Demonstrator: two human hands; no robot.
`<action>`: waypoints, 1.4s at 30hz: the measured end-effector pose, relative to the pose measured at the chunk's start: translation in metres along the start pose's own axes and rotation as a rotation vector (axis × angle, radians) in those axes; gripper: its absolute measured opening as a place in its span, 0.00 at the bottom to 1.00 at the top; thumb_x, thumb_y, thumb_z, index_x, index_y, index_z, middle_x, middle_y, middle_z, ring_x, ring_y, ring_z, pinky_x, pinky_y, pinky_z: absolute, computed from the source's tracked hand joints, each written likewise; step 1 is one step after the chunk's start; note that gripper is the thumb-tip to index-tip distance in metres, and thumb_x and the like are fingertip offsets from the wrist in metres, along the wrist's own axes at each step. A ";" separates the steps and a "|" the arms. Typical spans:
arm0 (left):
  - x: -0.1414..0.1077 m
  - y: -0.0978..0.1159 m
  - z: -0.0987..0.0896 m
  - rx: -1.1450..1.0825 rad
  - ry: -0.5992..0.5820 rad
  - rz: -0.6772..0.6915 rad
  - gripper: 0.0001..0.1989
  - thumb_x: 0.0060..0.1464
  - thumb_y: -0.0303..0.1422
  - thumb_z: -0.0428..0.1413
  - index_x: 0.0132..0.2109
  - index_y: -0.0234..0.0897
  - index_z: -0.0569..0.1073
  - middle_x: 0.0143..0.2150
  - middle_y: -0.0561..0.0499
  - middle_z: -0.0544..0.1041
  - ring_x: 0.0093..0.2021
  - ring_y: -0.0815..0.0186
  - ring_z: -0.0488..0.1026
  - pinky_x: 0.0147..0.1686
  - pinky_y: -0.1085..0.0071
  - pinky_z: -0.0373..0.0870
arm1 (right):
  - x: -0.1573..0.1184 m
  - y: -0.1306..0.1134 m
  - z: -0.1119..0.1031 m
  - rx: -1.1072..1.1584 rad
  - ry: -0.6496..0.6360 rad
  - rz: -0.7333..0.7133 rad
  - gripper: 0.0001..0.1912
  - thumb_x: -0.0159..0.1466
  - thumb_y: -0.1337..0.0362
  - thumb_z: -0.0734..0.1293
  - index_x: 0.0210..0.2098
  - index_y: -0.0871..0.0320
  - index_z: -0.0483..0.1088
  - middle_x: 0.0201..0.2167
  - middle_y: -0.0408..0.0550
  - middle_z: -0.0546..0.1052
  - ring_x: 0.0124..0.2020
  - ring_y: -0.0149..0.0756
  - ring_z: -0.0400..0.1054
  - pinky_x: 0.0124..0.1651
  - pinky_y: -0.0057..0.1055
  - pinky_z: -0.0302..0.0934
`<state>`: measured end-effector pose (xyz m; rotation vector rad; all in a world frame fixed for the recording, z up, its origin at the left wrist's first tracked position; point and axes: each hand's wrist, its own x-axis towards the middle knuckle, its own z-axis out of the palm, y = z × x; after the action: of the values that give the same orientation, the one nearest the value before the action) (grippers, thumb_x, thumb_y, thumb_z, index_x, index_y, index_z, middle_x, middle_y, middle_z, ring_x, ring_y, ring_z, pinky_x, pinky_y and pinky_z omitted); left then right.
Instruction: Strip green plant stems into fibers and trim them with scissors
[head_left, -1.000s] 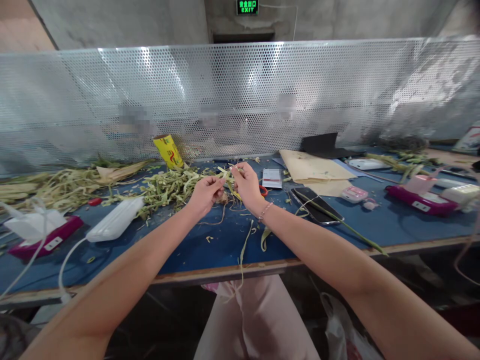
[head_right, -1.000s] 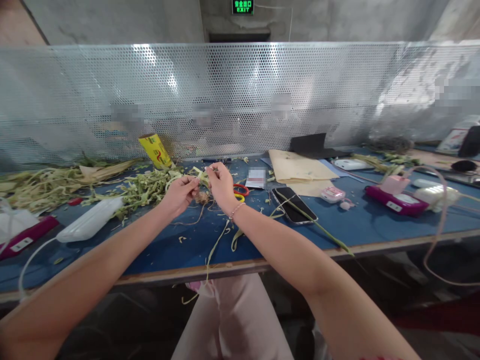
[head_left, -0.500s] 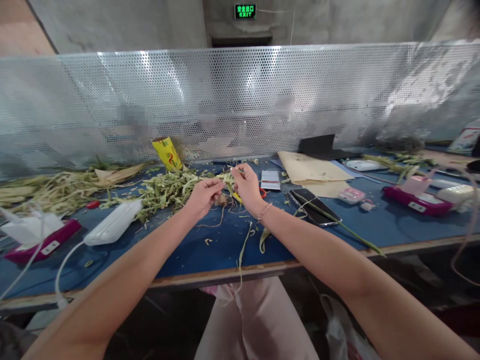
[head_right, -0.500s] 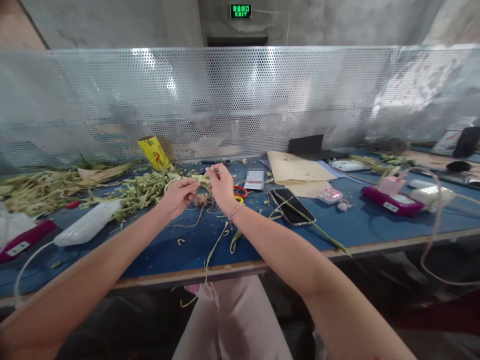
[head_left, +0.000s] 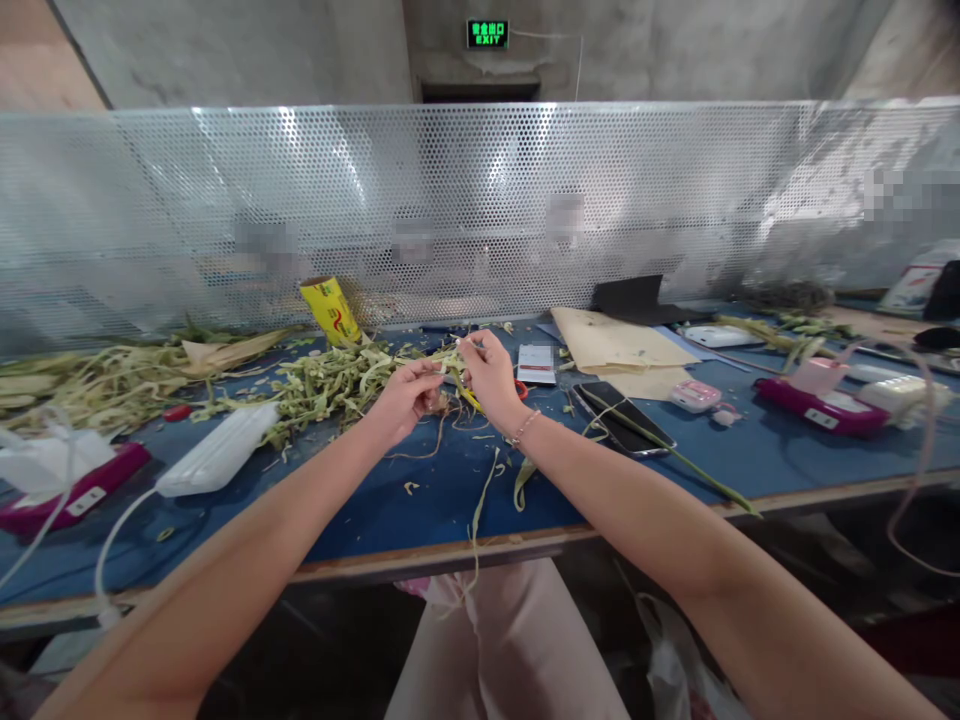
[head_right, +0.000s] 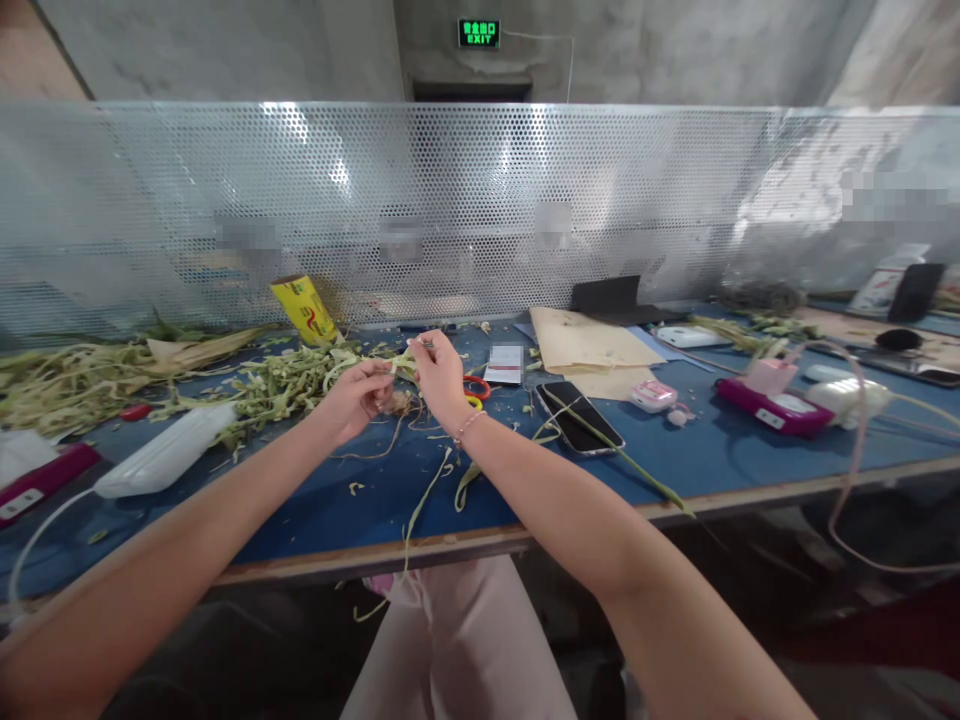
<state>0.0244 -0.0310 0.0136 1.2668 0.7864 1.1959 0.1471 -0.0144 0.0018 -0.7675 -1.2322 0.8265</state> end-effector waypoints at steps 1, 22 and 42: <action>0.000 -0.001 0.000 0.000 0.001 0.013 0.10 0.37 0.32 0.59 0.26 0.36 0.65 0.14 0.60 0.58 0.14 0.77 0.55 0.15 0.78 0.52 | -0.001 -0.001 0.001 -0.013 -0.014 -0.014 0.07 0.57 0.58 0.60 0.28 0.55 0.57 0.14 0.33 0.56 0.15 0.22 0.53 0.19 0.21 0.47; 0.002 -0.006 -0.006 0.518 0.217 0.374 0.14 0.51 0.39 0.51 0.22 0.37 0.62 0.19 0.55 0.62 0.24 0.70 0.60 0.27 0.74 0.57 | -0.012 -0.007 0.004 -0.207 -0.135 -0.171 0.07 0.59 0.59 0.58 0.29 0.55 0.59 0.15 0.35 0.59 0.16 0.25 0.56 0.24 0.24 0.50; -0.001 -0.007 0.000 0.475 0.368 0.326 0.12 0.55 0.41 0.44 0.30 0.39 0.56 0.19 0.60 0.56 0.14 0.76 0.55 0.16 0.77 0.53 | -0.021 -0.010 0.006 -0.392 -0.256 -0.335 0.12 0.60 0.57 0.57 0.29 0.58 0.65 0.19 0.38 0.62 0.21 0.25 0.53 0.27 0.23 0.49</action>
<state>0.0255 -0.0315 0.0062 1.6280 1.2178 1.5941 0.1396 -0.0374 0.0013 -0.7508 -1.7288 0.4176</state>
